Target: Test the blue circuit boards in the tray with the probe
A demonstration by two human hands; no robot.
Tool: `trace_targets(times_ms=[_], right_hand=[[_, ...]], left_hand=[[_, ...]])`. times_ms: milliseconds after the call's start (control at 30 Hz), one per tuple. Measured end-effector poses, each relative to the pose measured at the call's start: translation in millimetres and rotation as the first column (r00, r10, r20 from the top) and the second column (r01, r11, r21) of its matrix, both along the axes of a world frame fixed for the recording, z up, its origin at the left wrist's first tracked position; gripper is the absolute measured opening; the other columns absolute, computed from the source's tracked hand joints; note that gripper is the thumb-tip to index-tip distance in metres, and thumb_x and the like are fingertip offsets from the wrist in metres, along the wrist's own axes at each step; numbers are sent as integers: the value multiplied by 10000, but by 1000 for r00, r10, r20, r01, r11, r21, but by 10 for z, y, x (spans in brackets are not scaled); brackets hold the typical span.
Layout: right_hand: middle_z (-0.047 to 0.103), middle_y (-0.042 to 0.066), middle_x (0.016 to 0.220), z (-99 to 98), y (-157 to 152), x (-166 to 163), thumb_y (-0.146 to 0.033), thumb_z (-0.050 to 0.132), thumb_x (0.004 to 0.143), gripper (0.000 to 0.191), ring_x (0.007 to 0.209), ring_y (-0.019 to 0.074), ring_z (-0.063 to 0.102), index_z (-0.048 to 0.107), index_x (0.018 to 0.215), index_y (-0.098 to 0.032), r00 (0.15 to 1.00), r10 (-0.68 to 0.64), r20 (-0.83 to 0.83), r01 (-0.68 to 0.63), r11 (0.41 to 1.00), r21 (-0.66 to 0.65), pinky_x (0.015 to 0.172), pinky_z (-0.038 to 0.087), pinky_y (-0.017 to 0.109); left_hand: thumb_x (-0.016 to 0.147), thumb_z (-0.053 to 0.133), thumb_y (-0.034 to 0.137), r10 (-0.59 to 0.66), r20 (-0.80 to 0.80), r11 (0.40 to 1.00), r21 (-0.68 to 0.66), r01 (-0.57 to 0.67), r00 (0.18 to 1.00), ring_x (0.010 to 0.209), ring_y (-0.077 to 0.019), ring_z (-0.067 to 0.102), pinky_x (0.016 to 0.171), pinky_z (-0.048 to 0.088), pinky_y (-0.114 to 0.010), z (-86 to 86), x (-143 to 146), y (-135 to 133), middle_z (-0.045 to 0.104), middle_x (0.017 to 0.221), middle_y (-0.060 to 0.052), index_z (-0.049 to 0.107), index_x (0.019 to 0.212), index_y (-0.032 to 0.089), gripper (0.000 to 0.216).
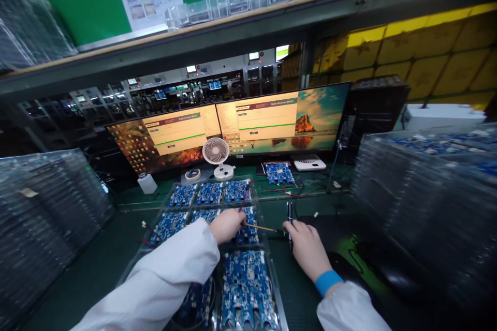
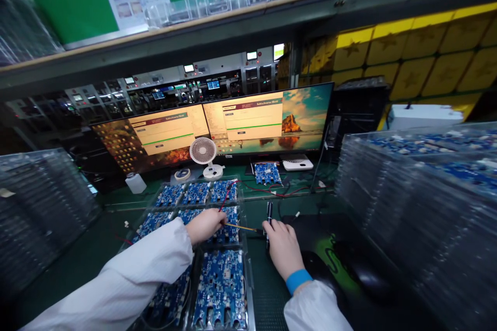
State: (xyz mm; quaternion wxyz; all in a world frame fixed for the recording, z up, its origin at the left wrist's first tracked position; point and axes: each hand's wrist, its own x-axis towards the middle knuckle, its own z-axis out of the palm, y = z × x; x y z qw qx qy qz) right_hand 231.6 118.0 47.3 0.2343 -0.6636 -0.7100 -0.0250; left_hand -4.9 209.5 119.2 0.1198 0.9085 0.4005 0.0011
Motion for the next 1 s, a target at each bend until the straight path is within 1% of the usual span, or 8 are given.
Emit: trace_targets(times_ms=[100,233,367,500,667,1000], right_hand=[[635,81,1036,-2,-6,-12,61,378,711,509,966,211,555,611,1082,-198,999,-23,31,24,998,-52,847,330,338],[622,71,1090,-13,-14,-23,50,383,726,529,1039,213,535,590,1132,-218,998,-44,50,49,994,-99,845,315,325],[615,65,1098,-18,-16,-38,19,387,765,486,1047,213,526,585,1130,-234,997,-62,55,68,990,-125,852,315,326],[604,68,1122,-22,-21,-46,-19,387,805,446,1059,218,517,571,1148,-235,996,-73,53,79,988,-134,851,319,328],[608,67,1103,-32,-25,-48,-35,386,817,428,1046,218,516,570,1147,-236,996,-76,44,81,986,-145,824,324,322],[608,68,1103,-92,9,-41,-44,386,826,437,1064,221,513,568,1176,-232,998,-68,12,69,984,-166,817,343,309]], left_hand=[[727,494,44,61,49,998,-13,-60,997,894,-189,629,824,470,-265,-88,28,58,676,929,-71,668,811,178,235],[728,533,68,150,113,989,-22,-149,982,859,-184,629,781,465,-258,-184,53,104,682,870,-58,655,793,175,175],[731,578,100,217,159,976,-49,-212,963,811,-179,641,729,460,-254,-242,76,115,694,801,-33,649,787,176,118],[723,591,92,260,187,965,-75,-250,947,807,-172,651,729,461,-249,-278,102,133,706,804,-31,652,791,170,120],[716,596,81,271,187,962,-88,-259,944,802,-175,649,728,462,-251,-273,118,165,707,802,-34,656,802,170,138],[689,622,81,222,174,972,-113,-204,959,784,-165,645,718,462,-239,-235,103,206,706,789,-16,665,815,180,166]])
